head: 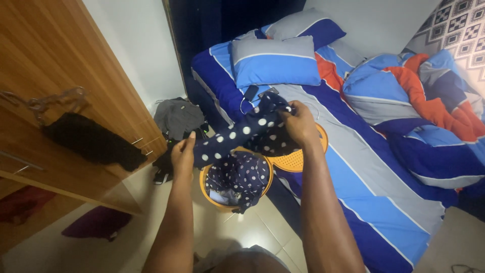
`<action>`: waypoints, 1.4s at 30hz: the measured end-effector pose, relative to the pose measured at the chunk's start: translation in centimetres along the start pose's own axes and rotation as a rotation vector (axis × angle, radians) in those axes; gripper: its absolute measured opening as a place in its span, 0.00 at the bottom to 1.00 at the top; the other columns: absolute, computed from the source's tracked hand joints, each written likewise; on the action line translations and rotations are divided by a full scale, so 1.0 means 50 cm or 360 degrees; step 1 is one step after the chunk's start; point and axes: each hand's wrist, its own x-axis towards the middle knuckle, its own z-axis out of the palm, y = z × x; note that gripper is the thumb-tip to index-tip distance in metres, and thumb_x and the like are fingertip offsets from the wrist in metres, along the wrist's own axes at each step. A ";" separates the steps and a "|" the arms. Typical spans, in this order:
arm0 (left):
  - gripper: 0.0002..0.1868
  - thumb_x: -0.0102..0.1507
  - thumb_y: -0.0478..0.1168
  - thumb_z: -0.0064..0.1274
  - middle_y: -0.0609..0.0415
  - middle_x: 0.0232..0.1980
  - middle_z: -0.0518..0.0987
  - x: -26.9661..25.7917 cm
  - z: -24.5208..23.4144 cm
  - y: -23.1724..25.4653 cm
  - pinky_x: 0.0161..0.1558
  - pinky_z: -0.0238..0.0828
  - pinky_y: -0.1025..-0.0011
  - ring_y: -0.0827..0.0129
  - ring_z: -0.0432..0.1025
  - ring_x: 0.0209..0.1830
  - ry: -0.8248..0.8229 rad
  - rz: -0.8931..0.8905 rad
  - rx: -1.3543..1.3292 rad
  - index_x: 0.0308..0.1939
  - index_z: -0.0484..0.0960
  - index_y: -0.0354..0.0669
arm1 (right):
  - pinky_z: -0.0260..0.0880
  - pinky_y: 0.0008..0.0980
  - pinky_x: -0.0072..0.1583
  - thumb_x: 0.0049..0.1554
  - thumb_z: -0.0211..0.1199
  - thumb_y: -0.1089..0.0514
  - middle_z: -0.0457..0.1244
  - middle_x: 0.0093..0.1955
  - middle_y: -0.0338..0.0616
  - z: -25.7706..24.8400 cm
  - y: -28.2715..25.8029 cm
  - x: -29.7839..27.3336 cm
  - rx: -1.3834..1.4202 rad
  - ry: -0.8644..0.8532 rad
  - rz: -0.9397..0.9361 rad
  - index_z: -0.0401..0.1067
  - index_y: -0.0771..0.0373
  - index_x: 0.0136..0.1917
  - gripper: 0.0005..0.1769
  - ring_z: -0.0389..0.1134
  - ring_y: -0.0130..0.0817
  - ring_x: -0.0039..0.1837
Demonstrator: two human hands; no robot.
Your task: Picking up a shirt from a laundry basket and putting it on a hanger to hang in the closet.
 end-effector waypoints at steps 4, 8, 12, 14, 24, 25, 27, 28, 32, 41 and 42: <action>0.35 0.57 0.50 0.68 0.44 0.52 0.80 0.002 0.014 -0.006 0.46 0.70 0.68 0.65 0.75 0.45 0.0011 -0.0003 0.0179 0.62 0.78 0.35 | 0.69 0.36 0.51 0.56 0.66 0.56 0.70 0.42 0.46 0.029 -0.013 -0.007 -0.0072 -0.0140 -0.0038 0.74 0.64 0.51 0.12 0.71 0.36 0.46; 0.42 0.51 0.37 0.68 0.50 0.62 0.77 -0.033 0.051 0.028 0.57 0.74 0.68 0.67 0.74 0.59 -0.0767 0.0363 0.0216 0.69 0.70 0.40 | 0.69 0.36 0.51 0.53 0.64 0.60 0.70 0.41 0.46 0.060 -0.025 -0.018 -0.0062 -0.0405 -0.0282 0.74 0.64 0.53 0.13 0.70 0.34 0.45; 0.45 0.49 0.35 0.72 0.51 0.60 0.79 -0.144 0.094 0.158 0.58 0.72 0.72 0.71 0.74 0.58 -0.1079 0.0627 0.0204 0.69 0.68 0.39 | 0.71 0.33 0.50 0.51 0.63 0.63 0.70 0.42 0.43 0.071 -0.051 -0.033 -0.0056 -0.0739 -0.0320 0.76 0.62 0.55 0.16 0.70 0.31 0.44; 0.40 0.51 0.37 0.72 0.52 0.57 0.81 -0.152 0.098 0.180 0.56 0.73 0.73 0.72 0.74 0.55 -0.1113 0.0625 0.0214 0.66 0.72 0.38 | 0.71 0.32 0.50 0.52 0.64 0.62 0.71 0.42 0.41 0.061 -0.072 -0.042 -0.0050 -0.0829 -0.0305 0.77 0.62 0.55 0.16 0.71 0.30 0.45; 0.17 0.58 0.40 0.65 0.57 0.41 0.83 -0.126 0.105 0.151 0.45 0.72 0.73 0.74 0.75 0.41 -0.0733 0.0574 0.0104 0.49 0.83 0.39 | 0.72 0.36 0.51 0.44 0.70 0.62 0.72 0.42 0.43 0.035 -0.039 -0.041 -0.0325 -0.0957 -0.0306 0.75 0.65 0.51 0.19 0.73 0.35 0.46; 0.17 0.58 0.40 0.65 0.57 0.41 0.83 -0.134 0.106 0.171 0.45 0.72 0.73 0.74 0.75 0.41 -0.0743 0.0582 0.0102 0.49 0.83 0.39 | 0.72 0.36 0.51 0.44 0.70 0.62 0.72 0.42 0.43 0.035 -0.025 -0.036 -0.0326 -0.0945 -0.0307 0.75 0.65 0.51 0.19 0.73 0.35 0.46; 0.14 0.59 0.38 0.61 0.54 0.41 0.84 -0.157 0.094 0.204 0.47 0.72 0.71 0.71 0.77 0.42 -0.0778 0.0674 0.0223 0.47 0.84 0.37 | 0.73 0.36 0.50 0.45 0.68 0.63 0.72 0.40 0.45 0.043 0.005 -0.033 -0.0342 -0.0915 -0.0288 0.77 0.67 0.48 0.15 0.74 0.37 0.44; 0.14 0.59 0.38 0.61 0.54 0.41 0.84 -0.157 0.094 0.202 0.47 0.72 0.71 0.71 0.77 0.42 -0.0770 0.0672 0.0224 0.47 0.84 0.37 | 0.73 0.36 0.50 0.45 0.68 0.63 0.72 0.40 0.45 0.048 0.015 -0.030 -0.0341 -0.0923 -0.0291 0.77 0.67 0.48 0.15 0.74 0.37 0.44; 0.15 0.58 0.40 0.62 0.51 0.42 0.85 -0.168 0.094 0.206 0.48 0.73 0.69 0.67 0.80 0.43 -0.0511 0.0622 0.0319 0.46 0.83 0.36 | 0.71 0.31 0.46 0.49 0.64 0.65 0.70 0.39 0.44 0.048 0.015 -0.042 0.0527 -0.0622 -0.0138 0.76 0.65 0.50 0.13 0.72 0.33 0.41; 0.18 0.61 0.43 0.61 0.50 0.43 0.85 -0.224 0.062 0.240 0.44 0.73 0.71 0.69 0.78 0.40 -0.0457 0.0321 -0.0037 0.49 0.85 0.32 | 0.60 0.24 0.41 0.55 0.61 0.61 0.63 0.37 0.32 0.085 -0.027 -0.074 0.1115 -0.0279 -0.0111 0.73 0.61 0.48 0.06 0.60 0.21 0.37; 0.19 0.62 0.43 0.60 0.50 0.44 0.85 -0.230 0.054 0.238 0.43 0.74 0.71 0.71 0.77 0.38 -0.0498 0.0255 -0.0111 0.50 0.85 0.32 | 0.59 0.23 0.41 0.55 0.60 0.62 0.63 0.37 0.31 0.086 -0.028 -0.077 0.1115 -0.0306 -0.0141 0.74 0.61 0.48 0.06 0.58 0.20 0.37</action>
